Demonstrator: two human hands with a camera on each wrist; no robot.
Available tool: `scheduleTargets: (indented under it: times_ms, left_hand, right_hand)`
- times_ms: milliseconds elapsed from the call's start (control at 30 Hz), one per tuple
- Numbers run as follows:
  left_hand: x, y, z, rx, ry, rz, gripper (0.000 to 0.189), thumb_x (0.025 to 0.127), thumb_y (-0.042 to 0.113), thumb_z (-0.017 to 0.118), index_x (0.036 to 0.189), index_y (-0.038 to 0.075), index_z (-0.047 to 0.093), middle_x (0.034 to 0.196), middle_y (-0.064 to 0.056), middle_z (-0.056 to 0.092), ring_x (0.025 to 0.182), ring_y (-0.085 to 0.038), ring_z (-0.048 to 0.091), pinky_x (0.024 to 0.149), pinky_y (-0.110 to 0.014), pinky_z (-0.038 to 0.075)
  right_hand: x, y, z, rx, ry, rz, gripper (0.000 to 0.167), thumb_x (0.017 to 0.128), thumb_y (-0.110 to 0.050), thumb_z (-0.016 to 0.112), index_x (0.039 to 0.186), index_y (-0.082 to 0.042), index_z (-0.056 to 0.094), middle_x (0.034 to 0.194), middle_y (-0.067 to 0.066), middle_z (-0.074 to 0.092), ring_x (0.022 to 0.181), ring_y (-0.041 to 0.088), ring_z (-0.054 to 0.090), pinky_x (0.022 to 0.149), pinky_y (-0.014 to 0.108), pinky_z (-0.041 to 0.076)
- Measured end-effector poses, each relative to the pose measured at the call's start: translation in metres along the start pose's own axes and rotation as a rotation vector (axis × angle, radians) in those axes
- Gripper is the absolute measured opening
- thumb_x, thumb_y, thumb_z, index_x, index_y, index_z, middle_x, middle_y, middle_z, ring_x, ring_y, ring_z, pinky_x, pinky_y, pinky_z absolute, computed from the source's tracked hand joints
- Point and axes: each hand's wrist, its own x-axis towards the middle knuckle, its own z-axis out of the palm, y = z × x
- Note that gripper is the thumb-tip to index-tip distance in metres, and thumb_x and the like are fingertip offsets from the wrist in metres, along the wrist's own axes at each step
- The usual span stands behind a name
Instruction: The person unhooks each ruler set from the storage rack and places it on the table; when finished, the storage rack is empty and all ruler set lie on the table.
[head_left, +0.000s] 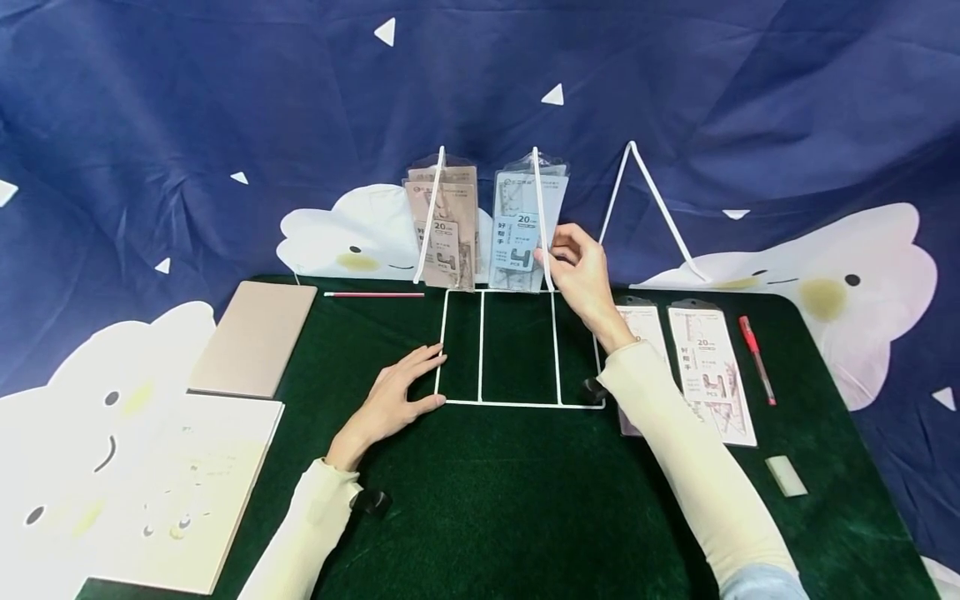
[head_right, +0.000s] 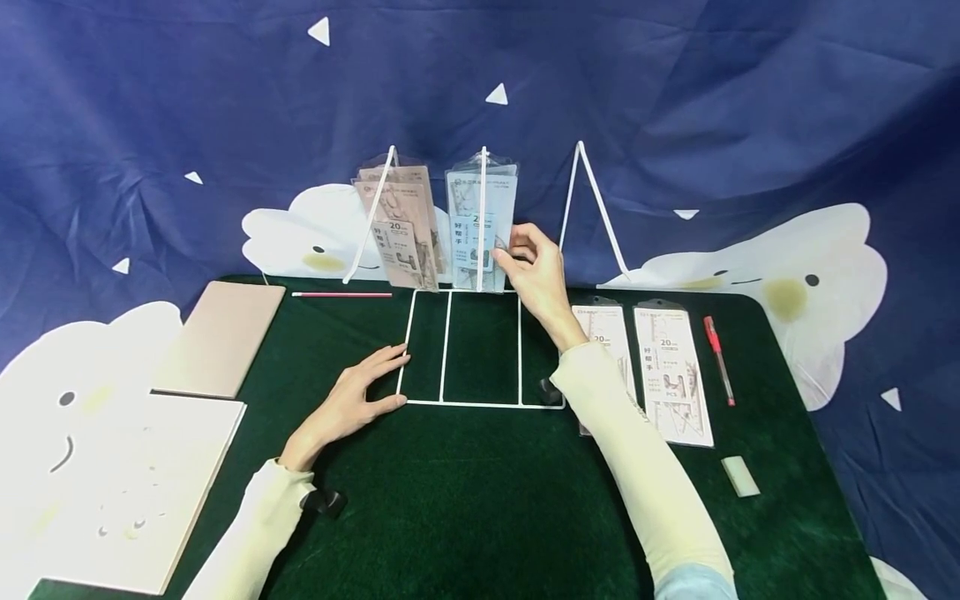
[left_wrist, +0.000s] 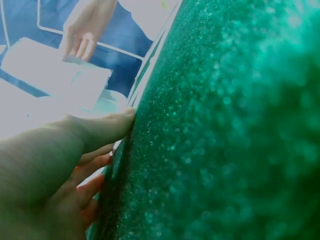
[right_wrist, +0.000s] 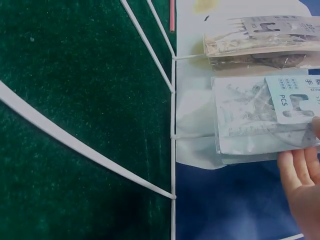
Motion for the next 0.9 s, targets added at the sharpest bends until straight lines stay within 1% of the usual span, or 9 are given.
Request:
scheduleTargets:
  times_ms: [200, 367, 433, 533, 600, 733, 900]
  left_hand:
    - [0.000, 0.001, 0.000, 0.016, 0.007, 0.006, 0.063, 0.099, 0.032, 0.072, 0.156, 0.013, 0.051, 0.170, -0.004, 0.033, 0.158, -0.029, 0.024, 0.117, -0.065, 0.023]
    - [-0.001, -0.001, 0.001, 0.012, 0.010, 0.009, 0.064, 0.098, 0.032, 0.073, 0.155, 0.013, 0.051, 0.170, -0.003, 0.033, 0.158, -0.030, 0.024, 0.116, -0.065, 0.023]
    - [-0.001, -0.002, 0.001, 0.010, 0.005, 0.003, 0.064, 0.099, 0.032, 0.073, 0.156, 0.014, 0.051, 0.170, -0.002, 0.033, 0.159, -0.029, 0.023, 0.117, -0.065, 0.022]
    - [-0.001, -0.003, 0.002, 0.003, -0.006, -0.006, 0.064, 0.099, 0.033, 0.072, 0.157, 0.015, 0.050, 0.171, -0.001, 0.031, 0.159, -0.027, 0.021, 0.118, -0.065, 0.021]
    - [0.000, -0.003, 0.001, 0.002, -0.012, -0.015, 0.064, 0.100, 0.034, 0.071, 0.157, 0.016, 0.049, 0.171, 0.000, 0.030, 0.159, -0.026, 0.020, 0.119, -0.064, 0.020]
    - [0.000, -0.002, 0.001, 0.003, -0.016, -0.025, 0.063, 0.100, 0.036, 0.071, 0.157, 0.017, 0.049, 0.171, 0.002, 0.030, 0.160, -0.024, 0.020, 0.119, -0.063, 0.020]
    - [0.001, 0.001, 0.000, 0.019, -0.008, -0.021, 0.064, 0.100, 0.035, 0.072, 0.156, 0.015, 0.050, 0.171, 0.001, 0.031, 0.159, -0.025, 0.022, 0.119, -0.062, 0.022]
  right_hand:
    - [-0.005, -0.004, 0.001, -0.016, -0.012, -0.042, 0.021, 0.090, 0.013, 0.070, 0.109, 0.005, 0.064, 0.100, 0.010, 0.069, 0.088, 0.018, 0.068, 0.083, 0.020, 0.055]
    - [-0.014, -0.007, 0.000, -0.058, -0.034, -0.083, 0.022, 0.089, 0.015, 0.069, 0.110, 0.012, 0.062, 0.099, 0.014, 0.069, 0.087, 0.019, 0.067, 0.083, 0.021, 0.055]
    - [-0.017, -0.002, -0.002, -0.062, -0.049, -0.091, 0.023, 0.089, 0.015, 0.070, 0.111, 0.013, 0.061, 0.099, 0.015, 0.070, 0.088, 0.019, 0.068, 0.082, 0.021, 0.055]
    - [-0.023, 0.006, -0.006, -0.050, -0.074, -0.093, 0.024, 0.090, 0.015, 0.070, 0.112, 0.011, 0.061, 0.098, 0.014, 0.071, 0.088, 0.014, 0.068, 0.079, 0.019, 0.056]
    - [-0.028, 0.011, -0.009, -0.041, -0.090, -0.092, 0.025, 0.091, 0.013, 0.071, 0.113, 0.008, 0.062, 0.097, 0.010, 0.072, 0.088, 0.012, 0.068, 0.077, 0.017, 0.054]
    - [-0.043, 0.008, -0.012, -0.021, -0.110, -0.080, 0.027, 0.092, 0.011, 0.071, 0.116, 0.003, 0.063, 0.099, 0.004, 0.072, 0.091, 0.009, 0.067, 0.077, 0.017, 0.055]
    - [-0.064, 0.000, -0.013, -0.004, -0.127, -0.063, 0.026, 0.093, 0.012, 0.070, 0.117, 0.005, 0.061, 0.100, 0.005, 0.071, 0.091, 0.009, 0.067, 0.080, 0.021, 0.057]
